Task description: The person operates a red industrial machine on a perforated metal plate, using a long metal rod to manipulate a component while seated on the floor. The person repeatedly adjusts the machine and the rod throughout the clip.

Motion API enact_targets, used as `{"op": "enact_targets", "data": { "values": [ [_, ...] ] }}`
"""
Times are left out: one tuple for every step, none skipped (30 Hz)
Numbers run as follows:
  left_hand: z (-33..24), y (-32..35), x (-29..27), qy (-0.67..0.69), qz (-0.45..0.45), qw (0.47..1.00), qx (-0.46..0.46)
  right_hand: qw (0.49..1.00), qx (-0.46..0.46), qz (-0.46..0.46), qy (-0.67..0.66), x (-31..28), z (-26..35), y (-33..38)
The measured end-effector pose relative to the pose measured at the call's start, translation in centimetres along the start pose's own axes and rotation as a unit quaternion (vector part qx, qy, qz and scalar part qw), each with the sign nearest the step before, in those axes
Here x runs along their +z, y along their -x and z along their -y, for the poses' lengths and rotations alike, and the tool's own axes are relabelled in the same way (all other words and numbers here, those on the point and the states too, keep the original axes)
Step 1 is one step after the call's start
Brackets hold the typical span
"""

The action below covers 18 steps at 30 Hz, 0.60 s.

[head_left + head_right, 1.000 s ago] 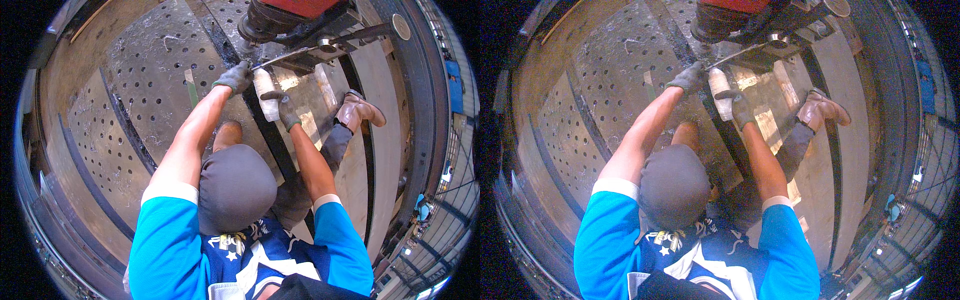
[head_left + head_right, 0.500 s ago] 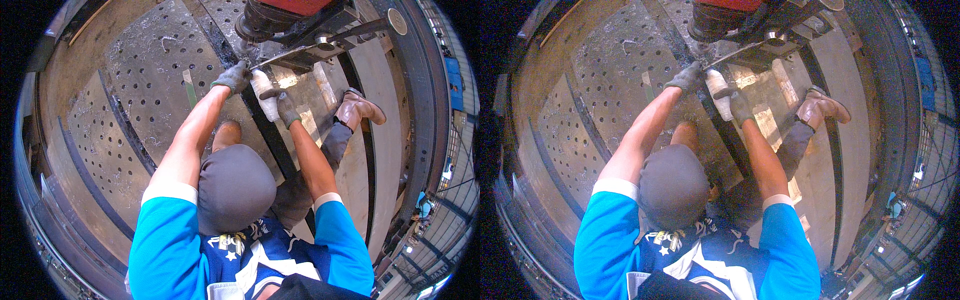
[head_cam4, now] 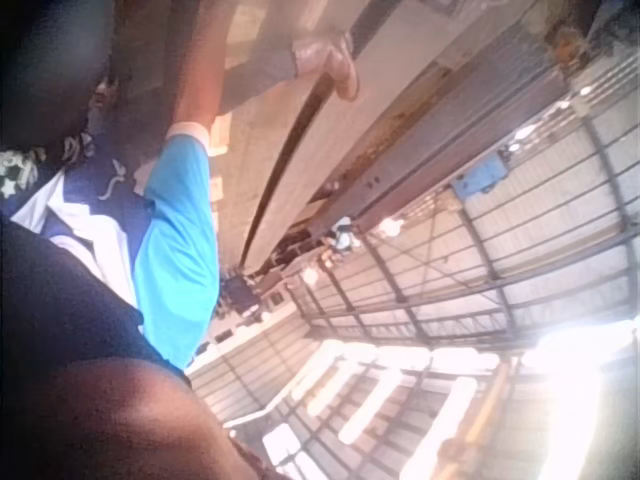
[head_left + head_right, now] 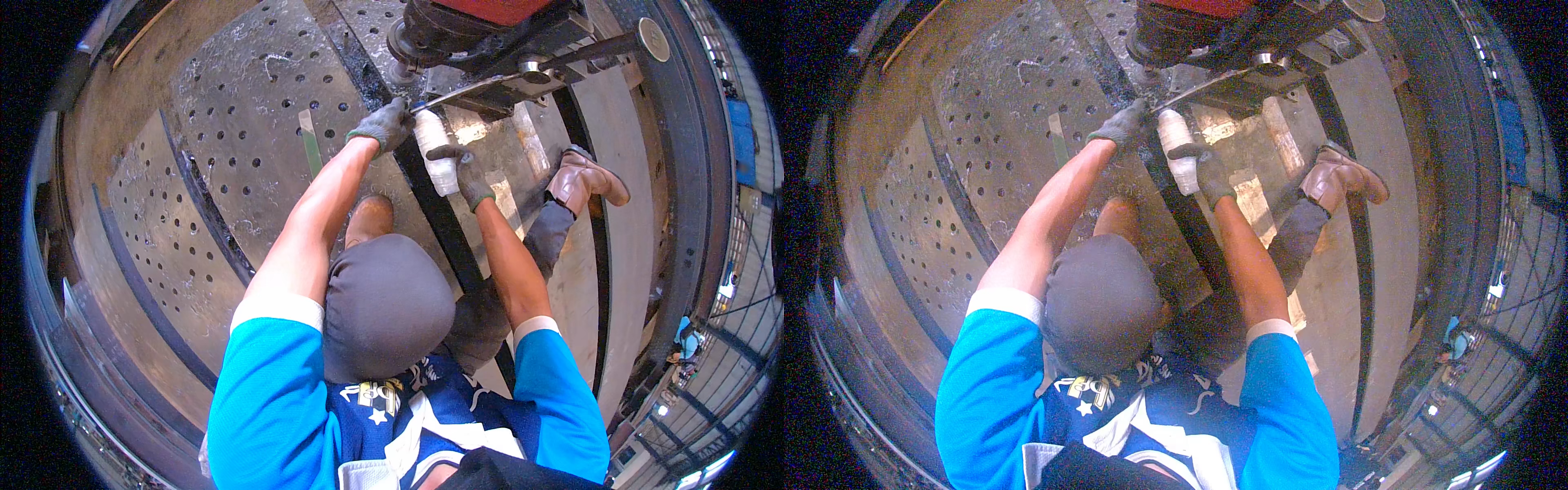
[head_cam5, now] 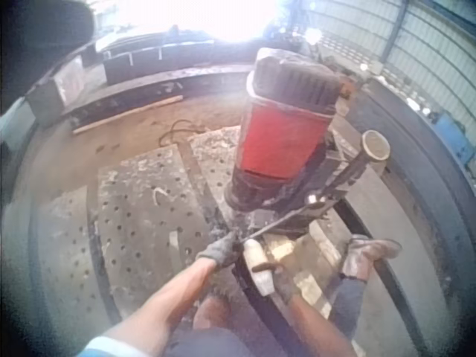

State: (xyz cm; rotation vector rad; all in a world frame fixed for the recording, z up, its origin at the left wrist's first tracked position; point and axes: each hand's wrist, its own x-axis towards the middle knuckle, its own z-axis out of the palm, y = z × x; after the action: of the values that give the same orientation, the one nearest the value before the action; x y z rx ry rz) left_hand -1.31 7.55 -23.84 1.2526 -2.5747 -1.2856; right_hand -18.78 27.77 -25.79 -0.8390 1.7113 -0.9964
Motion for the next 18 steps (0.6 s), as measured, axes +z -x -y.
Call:
{"op": "enact_targets", "data": {
  "values": [
    [0.0, -0.1, 0.0, -0.003, -0.001, 1.000, 0.002, 1.000, -0.010, -0.004, 0.026, -0.1, -0.1, -0.1],
    [0.1, -0.1, 0.1, 0.004, -0.002, 1.000, 0.006, 0.998, -0.020, -0.008, 0.052, -0.2, -0.2, -0.3],
    [0.2, -0.1, 0.1, 0.009, -0.004, 1.000, 0.011, 0.996, -0.024, -0.015, 0.081, -0.2, -0.3, -0.5],
    [0.3, -0.2, 0.2, 0.014, -0.005, 1.000, 0.016, 0.993, -0.039, -0.034, 0.111, -0.2, -0.3, -0.6],
    [0.3, -0.3, 0.3, 0.015, -0.004, 1.000, 0.018, 0.987, -0.048, -0.056, 0.144, -0.1, -0.2, -0.6],
    [0.4, -0.3, 0.3, 0.016, -0.002, 1.000, 0.021, 0.978, -0.016, -0.086, 0.188, 0.0, 0.0, -0.5],
    [0.4, -0.4, 0.3, 0.017, -0.001, 1.000, 0.023, 0.981, -0.053, -0.088, 0.165, 0.1, 0.3, -0.3],
    [0.5, -0.3, 0.4, 0.012, 0.000, 1.000, 0.020, 0.982, -0.049, -0.098, 0.153, 0.1, 0.7, 0.3],
    [0.5, -0.3, 0.4, 0.007, 0.002, 1.000, 0.016, 0.983, -0.069, -0.103, 0.135, 0.2, 1.1, 0.9],
    [0.4, -0.3, 0.4, 0.000, 0.002, 1.000, 0.013, 0.980, -0.054, -0.113, 0.157, 0.3, 1.6, 1.0],
    [0.3, -0.3, 0.4, 0.000, 0.003, 1.000, 0.008, 0.975, -0.063, -0.120, 0.174, 0.4, 1.9, 1.3],
    [0.3, -0.3, 0.3, -0.001, 0.003, 1.000, 0.005, 0.974, -0.077, -0.118, 0.180, 0.4, 2.3, 1.3],
    [0.1, -0.3, 0.3, -0.005, 0.002, 1.000, 0.004, 0.982, -0.073, -0.097, 0.142, 0.4, 2.5, 1.3],
    [0.0, -0.2, 0.2, 0.003, 0.003, 1.000, 0.008, 0.990, -0.075, -0.068, 0.093, 0.3, 2.6, 1.1],
    [0.0, -0.2, 0.2, 0.010, 0.004, 1.000, 0.015, 0.995, -0.068, -0.050, 0.044, 0.2, 2.7, 1.1],
    [-0.2, -0.2, 0.2, 0.016, 0.005, 1.000, 0.022, 0.997, -0.061, -0.039, 0.018, 0.2, 2.7, 1.1],
    [-0.3, -0.2, 0.2, 0.012, 0.007, 1.000, 0.009, 0.998, -0.045, -0.040, -0.009, 0.2, 2.7, 1.1],
    [-0.3, -0.1, 0.3, 0.008, 0.009, 1.000, -0.003, 0.998, -0.030, -0.041, -0.036, 0.2, 2.7, 1.4]
  ]
}}
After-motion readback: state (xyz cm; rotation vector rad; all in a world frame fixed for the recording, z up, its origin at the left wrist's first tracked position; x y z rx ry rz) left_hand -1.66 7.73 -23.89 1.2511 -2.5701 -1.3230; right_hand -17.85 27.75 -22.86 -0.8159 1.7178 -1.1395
